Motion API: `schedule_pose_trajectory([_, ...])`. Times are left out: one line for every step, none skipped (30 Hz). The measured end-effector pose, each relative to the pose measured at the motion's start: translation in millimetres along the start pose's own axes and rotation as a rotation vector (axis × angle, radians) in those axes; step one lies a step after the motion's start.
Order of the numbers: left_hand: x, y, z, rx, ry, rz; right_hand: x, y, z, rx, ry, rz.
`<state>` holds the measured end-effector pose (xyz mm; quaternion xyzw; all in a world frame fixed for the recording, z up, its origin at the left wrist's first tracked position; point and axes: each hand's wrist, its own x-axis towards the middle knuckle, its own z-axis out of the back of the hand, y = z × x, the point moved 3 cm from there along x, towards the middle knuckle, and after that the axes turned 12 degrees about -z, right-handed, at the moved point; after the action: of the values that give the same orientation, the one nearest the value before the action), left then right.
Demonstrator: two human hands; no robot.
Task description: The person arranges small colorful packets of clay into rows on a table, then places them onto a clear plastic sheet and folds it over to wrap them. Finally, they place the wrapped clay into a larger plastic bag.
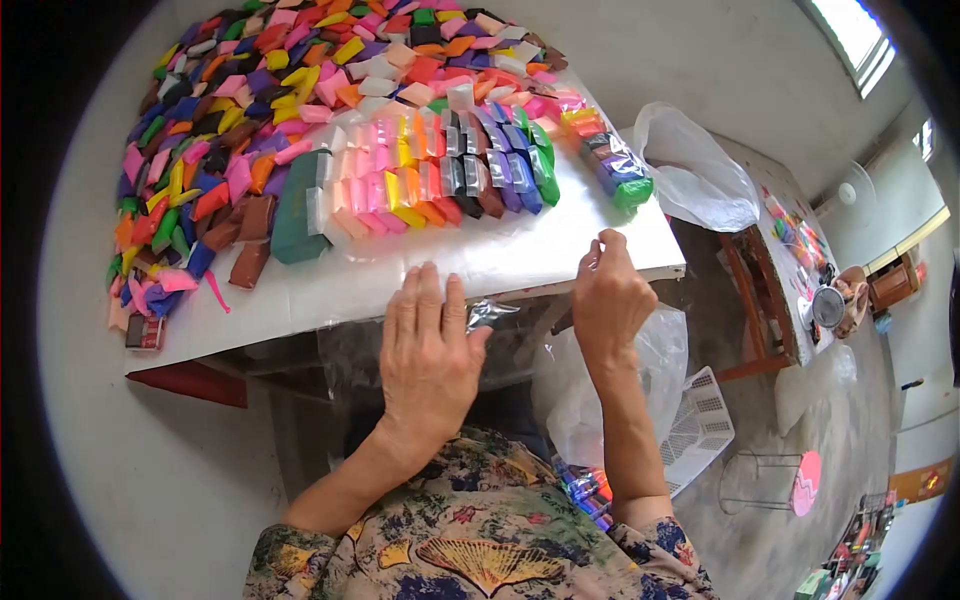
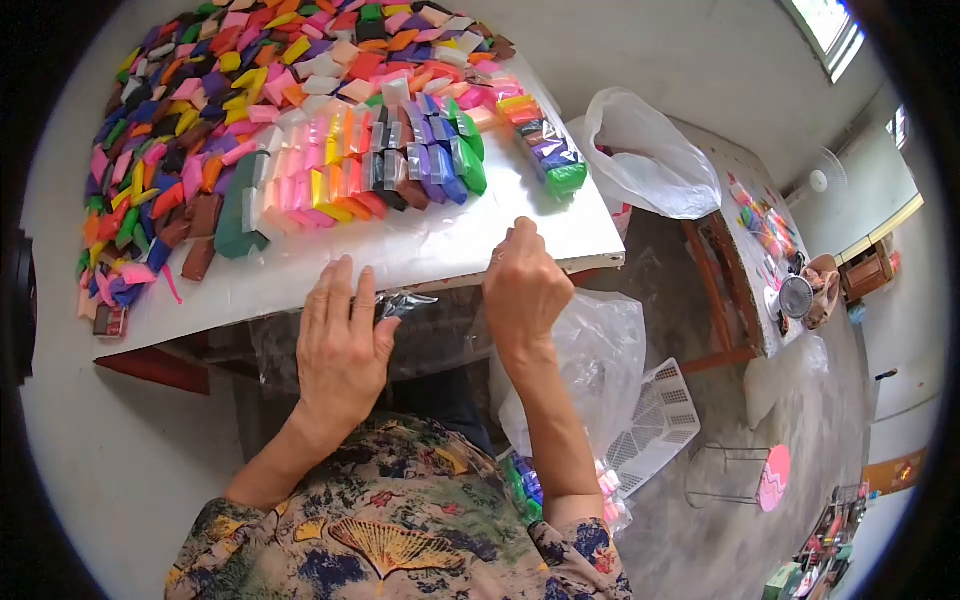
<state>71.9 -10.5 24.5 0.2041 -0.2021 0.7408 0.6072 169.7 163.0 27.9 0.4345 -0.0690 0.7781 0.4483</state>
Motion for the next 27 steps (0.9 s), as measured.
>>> schedule_pose_trajectory([-4.1,7.5,-7.8,0.066,0.000,0.003,-2.3,0.8,-7.2,0.028,-0.008,0.025])
schedule_pose_trajectory([-5.7,13.8,-11.7,0.090,-0.007,0.024,-4.3,2.4,-12.0,0.055,-0.016,0.050])
schedule_pose_trajectory([-5.6,19.9,-14.5,0.113,-0.015,0.046,-6.6,4.5,-15.1,0.042,0.005,0.045])
schedule_pose_trajectory([-6.2,25.7,-17.7,0.135,-0.024,0.069,-6.9,5.4,-15.9,0.053,-0.002,0.045])
schedule_pose_trajectory([-8.2,31.5,-22.9,0.144,-0.008,0.089,-6.7,6.1,-16.7,0.064,-0.009,0.047])
schedule_pose_trajectory([-10.5,34.8,-26.7,0.176,-0.006,0.113,-6.2,6.6,-17.8,0.075,-0.016,0.048])
schedule_pose_trajectory([-13.6,36.9,-29.6,0.207,-0.003,0.137,-4.6,5.2,-19.4,0.044,-0.010,0.038])
schedule_pose_trajectory([-15.2,38.4,-31.0,0.237,0.000,0.159,-2.6,2.0,-20.6,0.013,-0.003,0.027])
schedule_pose_trajectory([-15.3,39.5,-31.3,0.230,0.009,0.170,-1.6,-0.3,-21.7,-0.019,0.004,0.016])
schedule_pose_trajectory([-15.5,40.2,-30.9,0.222,0.020,0.182,-1.4,-0.7,-22.4,-0.027,0.028,0.003])
schedule_pose_trajectory([-16.2,41.0,-30.6,0.213,0.033,0.194,-1.4,-0.1,-22.1,-0.035,0.053,-0.009])
schedule_pose_trajectory([-16.3,41.3,-30.3,0.217,0.036,0.205,-0.6,1.0,-20.9,-0.042,0.077,-0.020])
schedule_pose_trajectory([-15.2,41.2,-30.2,0.222,0.037,0.216,1.7,4.5,-12.3,-0.041,0.047,0.015])
schedule_pose_trajectory([-14.2,41.2,-30.7,0.227,0.038,0.228,4.2,8.9,2.6,-0.040,0.018,0.051])
schedule_pose_trajectory([-13.9,40.8,-31.1,0.223,0.022,0.230,4.9,13.8,18.0,-0.039,-0.010,0.086])
schedule_pose_trajectory([-14.0,40.4,-31.5,0.218,0.007,0.233,3.9,20.4,34.6,-0.005,-0.069,0.109])
schedule_pose_trajectory([-14.3,40.2,-31.7,0.214,-0.008,0.237,0.5,28.4,51.2,0.031,-0.126,0.131])
schedule_pose_trajectory([-14.1,40.0,-31.5,0.213,-0.004,0.237,-7.7,34.2,62.1,0.068,-0.184,0.154])
schedule_pose_trajectory([-13.3,39.9,-30.6,0.213,-0.001,0.237,-23.4,38.4,63.5,0.196,-0.113,0.219])
schedule_pose_trajectory([-12.6,40.1,-30.3,0.214,0.000,0.238,-42.4,43.0,62.2,0.325,-0.044,0.285])
schedule_pose_trajectory([-12.1,40.4,-30.4,0.211,-0.011,0.230,-56.2,49.6,59.7,0.455,0.025,0.351])
schedule_pose_trajectory([-12.3,40.7,-30.2,0.210,-0.021,0.223,-64.9,60.8,54.8,0.531,0.173,0.455])
schedule_pose_trajectory([-13.5,41.1,-29.4,0.210,-0.029,0.214,-66.8,69.5,45.5,0.534,0.242,0.485])
schedule_pose_trajectory([-13.9,41.7,-28.1,0.206,-0.026,0.207,-65.2,76.3,33.5,0.536,0.309,0.515])
schedule_pose_trajectory([-13.7,41.7,-26.4,0.203,-0.025,0.203,-61.3,77.3,21.6,0.504,0.330,0.461])
schedule_pose_trajectory([-14.2,41.5,-24.8,0.201,-0.024,0.201,-58.2,77.8,8.8,0.472,0.352,0.410])
schedule_pose_trajectory([-15.4,41.6,-23.8,0.189,-0.050,0.200,-57.9,77.3,-2.4,0.440,0.375,0.359])
